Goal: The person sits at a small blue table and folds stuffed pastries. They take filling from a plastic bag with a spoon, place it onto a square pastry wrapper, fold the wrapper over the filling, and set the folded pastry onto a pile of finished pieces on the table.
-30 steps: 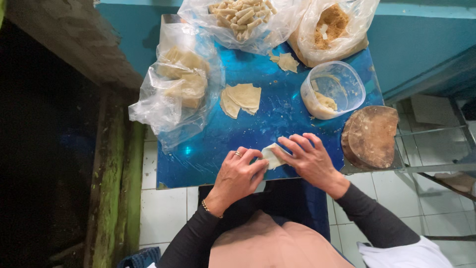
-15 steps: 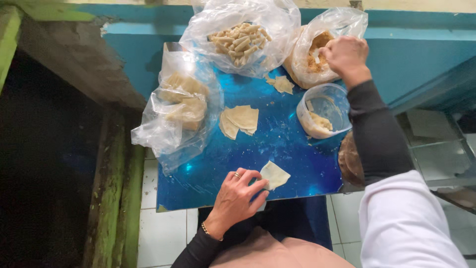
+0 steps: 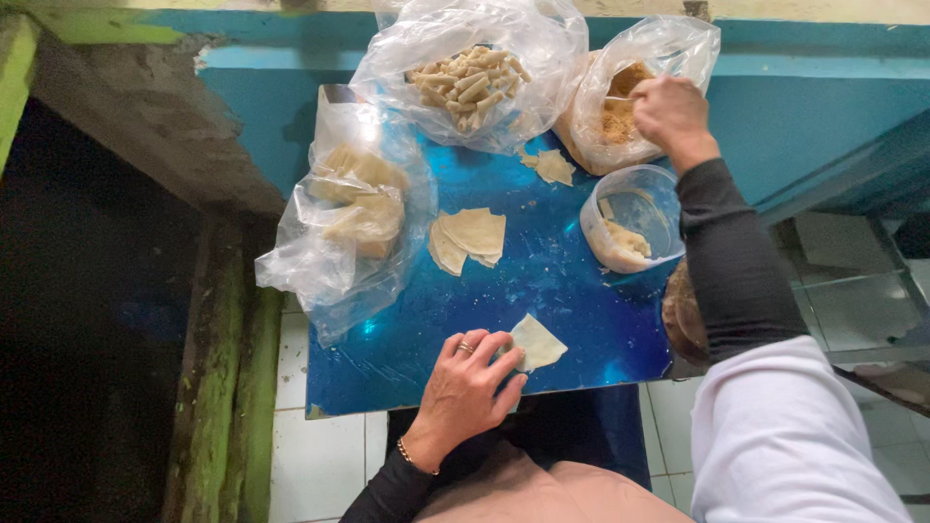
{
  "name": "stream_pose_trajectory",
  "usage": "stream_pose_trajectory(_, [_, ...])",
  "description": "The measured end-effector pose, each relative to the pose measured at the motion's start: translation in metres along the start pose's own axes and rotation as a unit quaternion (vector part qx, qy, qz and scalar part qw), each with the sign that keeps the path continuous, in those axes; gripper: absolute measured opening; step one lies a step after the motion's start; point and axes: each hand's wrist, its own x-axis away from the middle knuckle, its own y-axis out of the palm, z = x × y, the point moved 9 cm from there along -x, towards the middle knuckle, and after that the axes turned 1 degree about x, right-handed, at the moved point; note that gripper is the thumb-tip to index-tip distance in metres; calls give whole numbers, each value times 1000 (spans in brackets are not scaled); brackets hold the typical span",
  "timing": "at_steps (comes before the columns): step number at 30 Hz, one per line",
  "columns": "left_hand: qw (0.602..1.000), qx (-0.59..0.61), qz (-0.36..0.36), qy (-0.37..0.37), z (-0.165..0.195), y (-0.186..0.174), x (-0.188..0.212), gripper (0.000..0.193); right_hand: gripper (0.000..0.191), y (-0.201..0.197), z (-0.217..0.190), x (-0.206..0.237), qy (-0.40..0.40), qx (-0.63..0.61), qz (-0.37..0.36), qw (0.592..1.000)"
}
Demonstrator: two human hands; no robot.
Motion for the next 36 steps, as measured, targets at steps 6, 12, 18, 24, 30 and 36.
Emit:
stream_pose_trajectory(6, [1000,10,-3,4,-1,2,0,23,23,-15,47,29,127,-167,47,977])
stream_pose_trajectory(12, [1000,8,21,12,-1,-3,1,21,27,-8,65,43,230,-271,55,933])
stream_pose_trajectory(18, [1000,-5,12,23,0,0,0,19,23,-30,54,48,152,-217,149,953])
stream_pose_trajectory(24, [1000,-2,12,22,0,0,0,18,21,-36,46,50,139,-217,169,951])
stream_pose_trajectory(30, [1000,-5,12,25,0,-1,-2,17,21,-39,41,52,117,-191,170,960])
stream_pose_trajectory(36, [1000,-1,14,25,0,-2,-2,16,22,-36,42,51,126,-219,156,955])
